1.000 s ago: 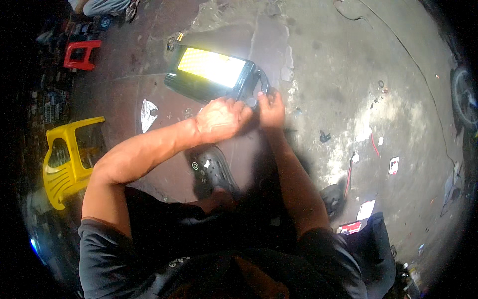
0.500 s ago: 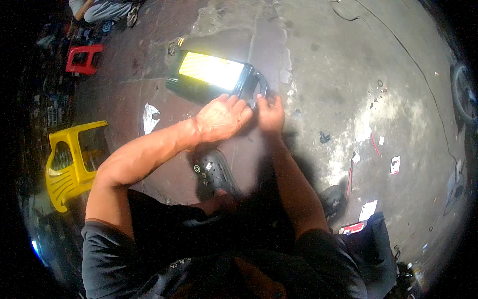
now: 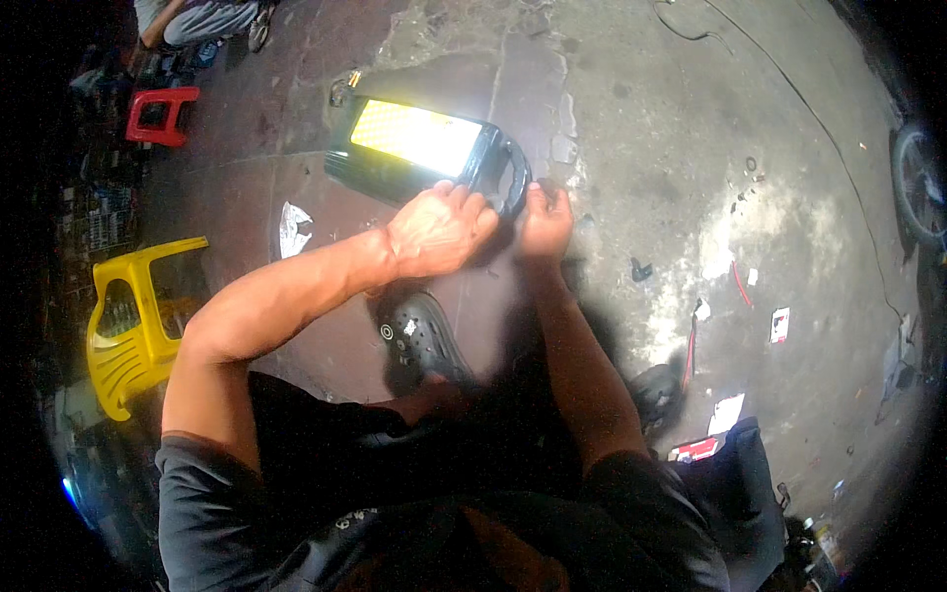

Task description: The person wraps black tape around the seams of a large plastic battery case and uses a screwdriver to tighten a screw on one side of the case.

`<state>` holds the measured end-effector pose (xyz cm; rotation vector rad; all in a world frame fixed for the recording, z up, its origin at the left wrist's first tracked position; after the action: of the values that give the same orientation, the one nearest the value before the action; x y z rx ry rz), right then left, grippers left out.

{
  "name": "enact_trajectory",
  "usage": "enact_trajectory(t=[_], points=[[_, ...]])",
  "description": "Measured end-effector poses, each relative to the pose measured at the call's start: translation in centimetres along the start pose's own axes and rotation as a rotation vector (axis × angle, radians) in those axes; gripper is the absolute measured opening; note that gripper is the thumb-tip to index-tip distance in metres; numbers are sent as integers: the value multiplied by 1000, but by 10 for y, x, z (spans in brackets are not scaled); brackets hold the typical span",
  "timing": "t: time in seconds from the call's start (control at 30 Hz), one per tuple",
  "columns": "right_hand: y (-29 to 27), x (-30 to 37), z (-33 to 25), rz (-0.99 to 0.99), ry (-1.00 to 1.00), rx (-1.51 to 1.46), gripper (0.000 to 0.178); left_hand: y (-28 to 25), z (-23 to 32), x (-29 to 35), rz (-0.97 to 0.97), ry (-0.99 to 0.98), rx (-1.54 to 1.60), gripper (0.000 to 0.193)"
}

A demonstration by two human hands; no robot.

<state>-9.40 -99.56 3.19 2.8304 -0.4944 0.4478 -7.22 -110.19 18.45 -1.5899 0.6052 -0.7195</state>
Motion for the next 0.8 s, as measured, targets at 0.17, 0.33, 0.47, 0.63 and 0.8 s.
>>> enact_trajectory(t=[0.17, 0.33, 0.47, 0.63, 0.8], points=[[-8, 0, -2, -22, -52, 119, 23, 5, -4, -5, -183, -309, 240, 29], [-13, -12, -1, -8, -45, 87, 23, -18, 5, -4, 332, -40, 109, 27], [-9, -12, 7, 4, 25, -69, 23, -9, 4, 3, 209, 73, 137, 25], [-19, -16, 17, 4, -38, 42, 23, -5, -2, -12, -195, -266, 171, 31], [-11, -16, 18, -2, 20, -32, 21, 3, 0, -2, -98, -281, 161, 28]])
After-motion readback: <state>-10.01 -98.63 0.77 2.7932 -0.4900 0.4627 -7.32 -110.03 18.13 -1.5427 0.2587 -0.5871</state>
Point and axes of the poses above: each hand's wrist, its own x-axis away from the middle knuckle, its own y-axis out of the palm, z = x × y, the point moved 5 cm from there along -x, towards the middle knuckle, and after that the axes turned 7 degrees about z, right-handed, at the moved point
